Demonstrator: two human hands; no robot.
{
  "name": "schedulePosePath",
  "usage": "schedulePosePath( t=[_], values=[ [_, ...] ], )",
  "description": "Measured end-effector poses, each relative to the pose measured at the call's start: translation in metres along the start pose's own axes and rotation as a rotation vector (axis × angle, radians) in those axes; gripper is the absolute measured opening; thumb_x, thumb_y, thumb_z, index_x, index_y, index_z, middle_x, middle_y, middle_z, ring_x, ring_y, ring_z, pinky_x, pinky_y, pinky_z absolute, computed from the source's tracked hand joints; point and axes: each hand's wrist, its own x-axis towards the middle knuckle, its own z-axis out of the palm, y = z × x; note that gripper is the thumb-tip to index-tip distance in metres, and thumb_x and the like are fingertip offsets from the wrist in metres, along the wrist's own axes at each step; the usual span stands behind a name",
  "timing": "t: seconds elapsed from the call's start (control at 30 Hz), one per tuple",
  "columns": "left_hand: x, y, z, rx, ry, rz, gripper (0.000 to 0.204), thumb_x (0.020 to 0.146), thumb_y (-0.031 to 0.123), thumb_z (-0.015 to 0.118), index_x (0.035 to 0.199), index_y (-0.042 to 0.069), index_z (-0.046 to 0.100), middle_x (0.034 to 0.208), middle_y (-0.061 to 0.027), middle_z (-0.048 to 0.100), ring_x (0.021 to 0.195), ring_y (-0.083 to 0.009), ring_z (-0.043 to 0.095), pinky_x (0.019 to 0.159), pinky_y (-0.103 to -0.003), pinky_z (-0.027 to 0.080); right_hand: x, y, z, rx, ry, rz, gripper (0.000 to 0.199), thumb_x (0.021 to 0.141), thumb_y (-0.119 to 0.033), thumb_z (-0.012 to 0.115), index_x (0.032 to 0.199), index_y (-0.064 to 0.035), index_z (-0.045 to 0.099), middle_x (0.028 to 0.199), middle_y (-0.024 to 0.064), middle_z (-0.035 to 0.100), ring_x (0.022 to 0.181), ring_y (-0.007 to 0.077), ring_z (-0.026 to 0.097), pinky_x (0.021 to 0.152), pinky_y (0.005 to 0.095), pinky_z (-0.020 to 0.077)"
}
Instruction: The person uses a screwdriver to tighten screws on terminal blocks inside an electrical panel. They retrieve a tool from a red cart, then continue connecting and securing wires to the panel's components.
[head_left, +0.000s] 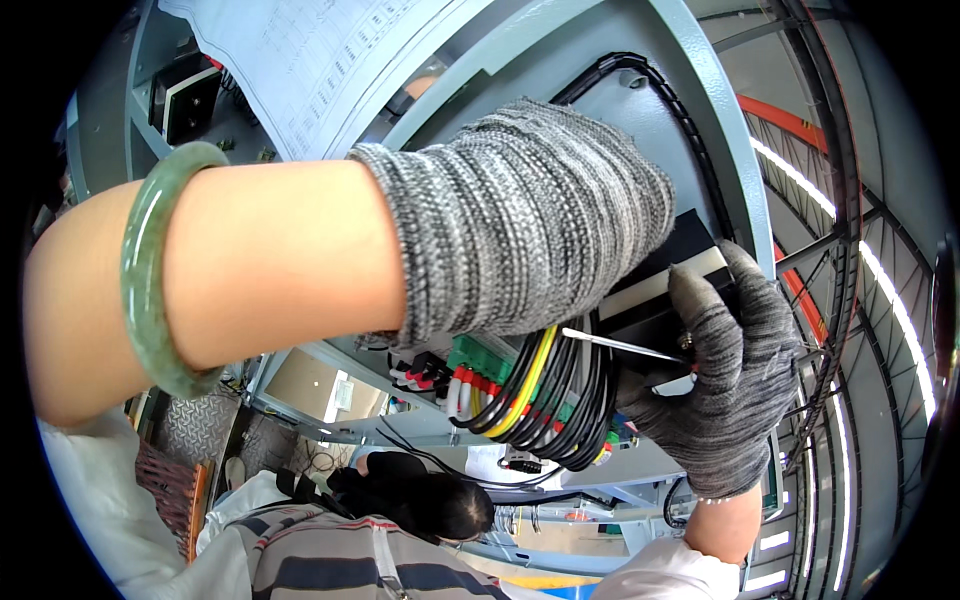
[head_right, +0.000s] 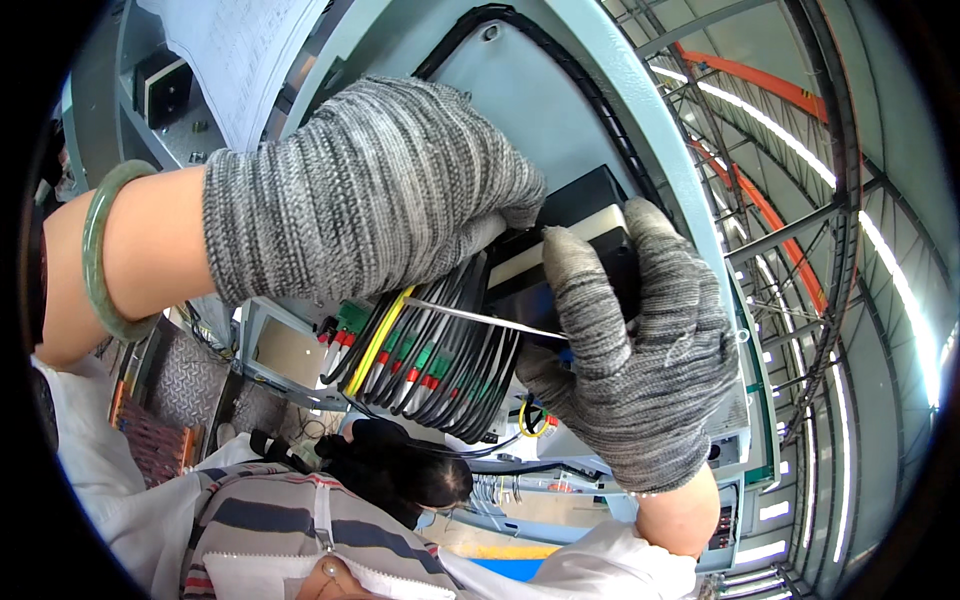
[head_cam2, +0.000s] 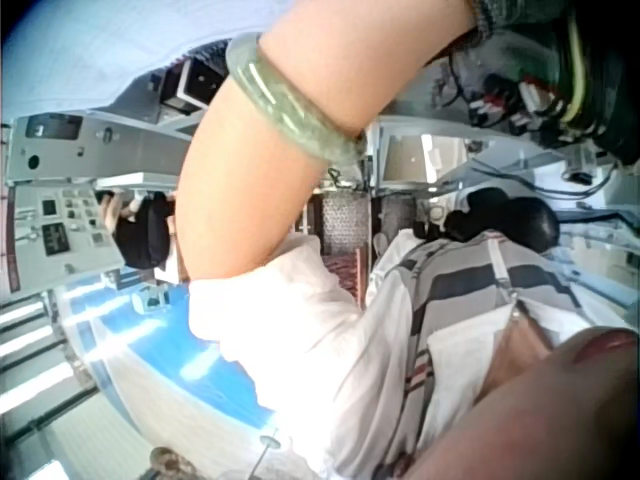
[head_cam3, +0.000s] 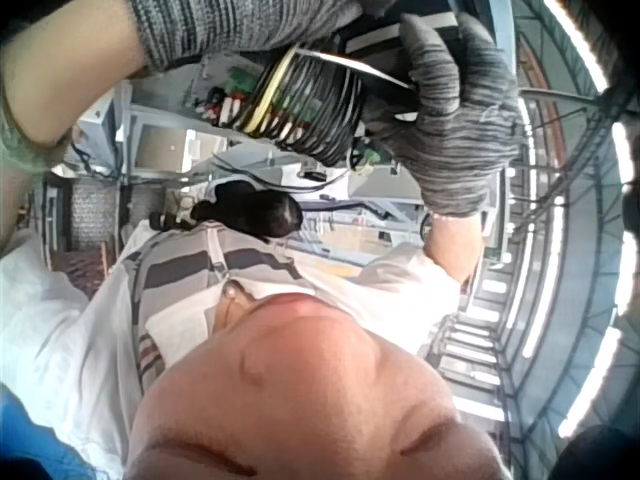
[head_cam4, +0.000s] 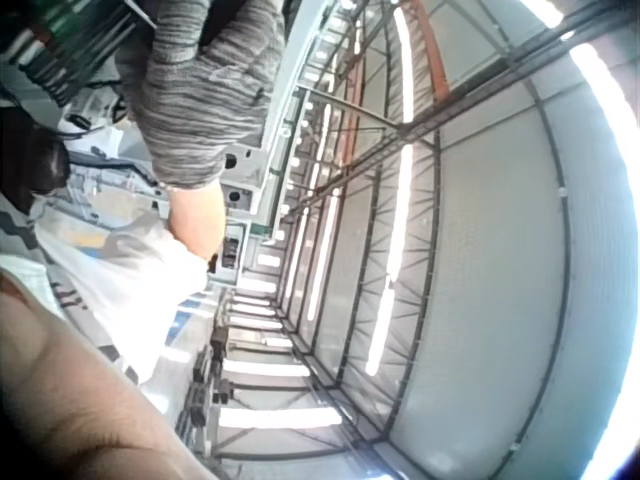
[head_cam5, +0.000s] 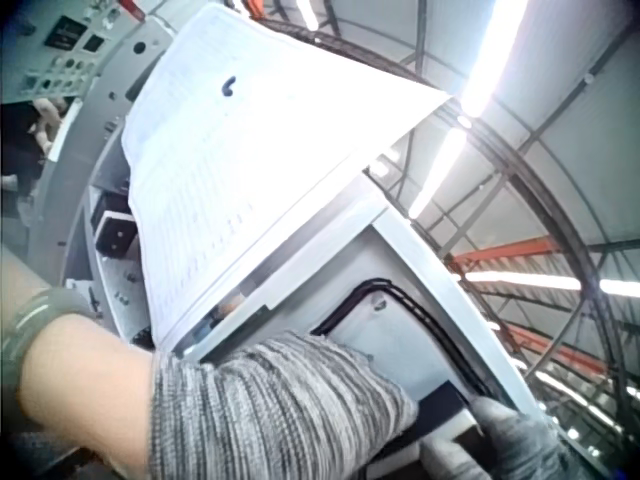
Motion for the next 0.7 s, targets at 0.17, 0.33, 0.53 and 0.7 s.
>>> schedulePosePath(
  t=[0.17, 0.33, 0.53, 0.7],
  values=[
    [0.006, 0.002, -0.003, 0.012, -0.003, -0.048, 0.017, 0.091, 0.023, 0.064, 0.099, 0.01, 0.072, 0.086, -0.0125, 0.071, 0.085, -0.0299, 0.071, 0.081, -0.041, 0.057, 0.0, 0.001, 0.001, -0.033, 0.02, -0.013, 0.077, 0.056, -0.035, 0.089, 0.126, -0.0159, 0.065, 0.132, 0.0191, 0.057, 0.117, 0.0373, 0.06, 0.096, 0.0458, 0.0525],
    [0.003, 0.006, -0.002, 0.075, 0.03, -0.045, 0.017, 0.09, 0.023, 0.066, 0.097, 0.009, 0.072, 0.084, -0.0126, 0.07, 0.083, -0.0308, 0.07, 0.079, -0.042, 0.056, -0.001, 0.001, 0.001, -0.019, 0.029, -0.014, 0.076, 0.059, -0.042, 0.089, 0.126, -0.0145, 0.064, 0.131, 0.0198, 0.057, 0.116, 0.037, 0.061, 0.095, 0.0451, 0.0537],
    [-0.001, -0.001, 0.004, -0.031, 0.062, -0.021, 0.014, 0.089, 0.021, 0.068, 0.093, 0.009, 0.073, 0.081, -0.012, 0.069, 0.081, -0.0296, 0.069, 0.079, -0.04, 0.056, -0.001, 0.002, 0.003, 0.022, 0.045, -0.016, 0.077, 0.06, -0.044, 0.091, 0.124, -0.0118, 0.064, 0.126, 0.0188, 0.059, 0.109, 0.0328, 0.065, 0.087, 0.0409, 0.0587],
    [-0.005, 0.0, 0.008, -0.076, 0.266, 0.076, 0.015, 0.089, 0.022, 0.069, 0.096, 0.009, 0.073, 0.086, -0.0105, 0.07, 0.082, -0.0266, 0.069, 0.08, -0.038, 0.056, 0.0, 0.004, 0.003, 0.003, 0.075, -0.052, 0.078, 0.06, -0.049, 0.091, 0.122, -0.0113, 0.065, 0.124, 0.0184, 0.059, 0.107, 0.0318, 0.066, 0.085, 0.0408, 0.0592]
  ],
)
